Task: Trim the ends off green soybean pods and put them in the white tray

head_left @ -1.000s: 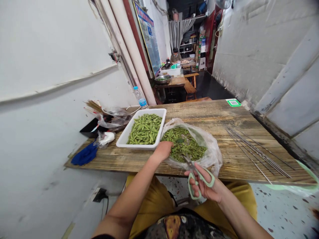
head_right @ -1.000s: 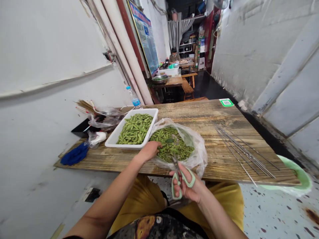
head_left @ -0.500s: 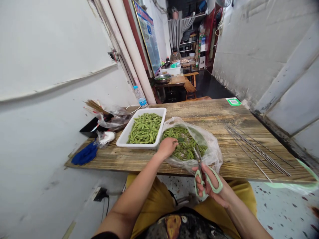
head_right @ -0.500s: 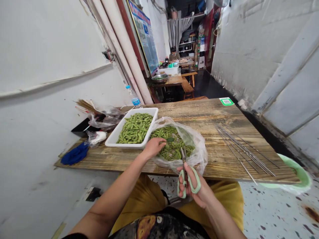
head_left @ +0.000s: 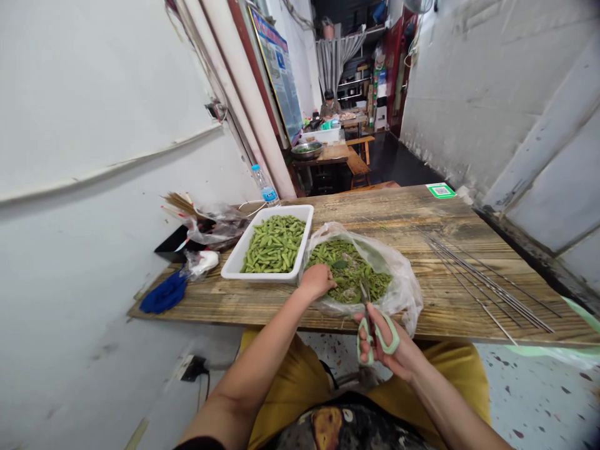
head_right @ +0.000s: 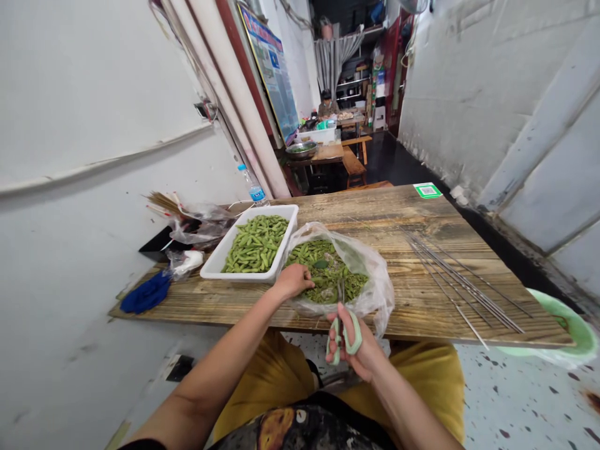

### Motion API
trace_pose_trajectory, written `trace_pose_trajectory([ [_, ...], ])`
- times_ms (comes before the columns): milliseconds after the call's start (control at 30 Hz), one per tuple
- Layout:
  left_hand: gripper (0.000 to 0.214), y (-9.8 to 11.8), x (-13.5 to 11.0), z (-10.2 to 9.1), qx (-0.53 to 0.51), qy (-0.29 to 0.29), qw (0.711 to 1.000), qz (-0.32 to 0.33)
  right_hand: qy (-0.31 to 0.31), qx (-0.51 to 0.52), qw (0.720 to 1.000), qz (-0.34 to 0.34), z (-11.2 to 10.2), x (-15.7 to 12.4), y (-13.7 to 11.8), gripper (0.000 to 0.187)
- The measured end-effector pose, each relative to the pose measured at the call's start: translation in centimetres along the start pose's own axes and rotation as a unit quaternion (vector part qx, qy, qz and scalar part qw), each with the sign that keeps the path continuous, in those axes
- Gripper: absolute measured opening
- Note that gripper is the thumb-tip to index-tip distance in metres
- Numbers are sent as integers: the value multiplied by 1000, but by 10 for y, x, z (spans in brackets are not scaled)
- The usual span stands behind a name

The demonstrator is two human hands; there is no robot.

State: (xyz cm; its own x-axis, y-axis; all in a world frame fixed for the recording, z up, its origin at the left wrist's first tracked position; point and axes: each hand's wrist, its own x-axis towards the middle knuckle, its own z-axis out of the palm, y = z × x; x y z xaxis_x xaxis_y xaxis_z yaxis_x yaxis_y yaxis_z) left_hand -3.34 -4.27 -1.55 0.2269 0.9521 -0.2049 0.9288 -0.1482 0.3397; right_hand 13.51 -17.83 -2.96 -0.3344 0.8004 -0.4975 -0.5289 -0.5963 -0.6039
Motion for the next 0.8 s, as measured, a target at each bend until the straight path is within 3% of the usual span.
trace_pose_trajectory([
  [133, 20, 3, -3, 1, -59, -6, 997, 58, 0, -82, 997, -3, -2, -13, 1, 39],
  [267, 22, 13, -12, -3, -92, -2, 990, 104, 40, -163, 985, -37, -3, -14, 0, 39],
  [433, 31, 19, -20, -7, -166, -67, 974, 142, 25, -214, 974, -67, -9, -8, -1, 39],
  [600, 34, 20, -23, -7, -201, -108, 962, 148, 5, -262, 959, -107, -10, -10, -4, 39],
  [800, 35, 24, -26, -6, -315, -110, 934, 125, 26, -302, 948, -100, -12, -10, -1, 42],
])
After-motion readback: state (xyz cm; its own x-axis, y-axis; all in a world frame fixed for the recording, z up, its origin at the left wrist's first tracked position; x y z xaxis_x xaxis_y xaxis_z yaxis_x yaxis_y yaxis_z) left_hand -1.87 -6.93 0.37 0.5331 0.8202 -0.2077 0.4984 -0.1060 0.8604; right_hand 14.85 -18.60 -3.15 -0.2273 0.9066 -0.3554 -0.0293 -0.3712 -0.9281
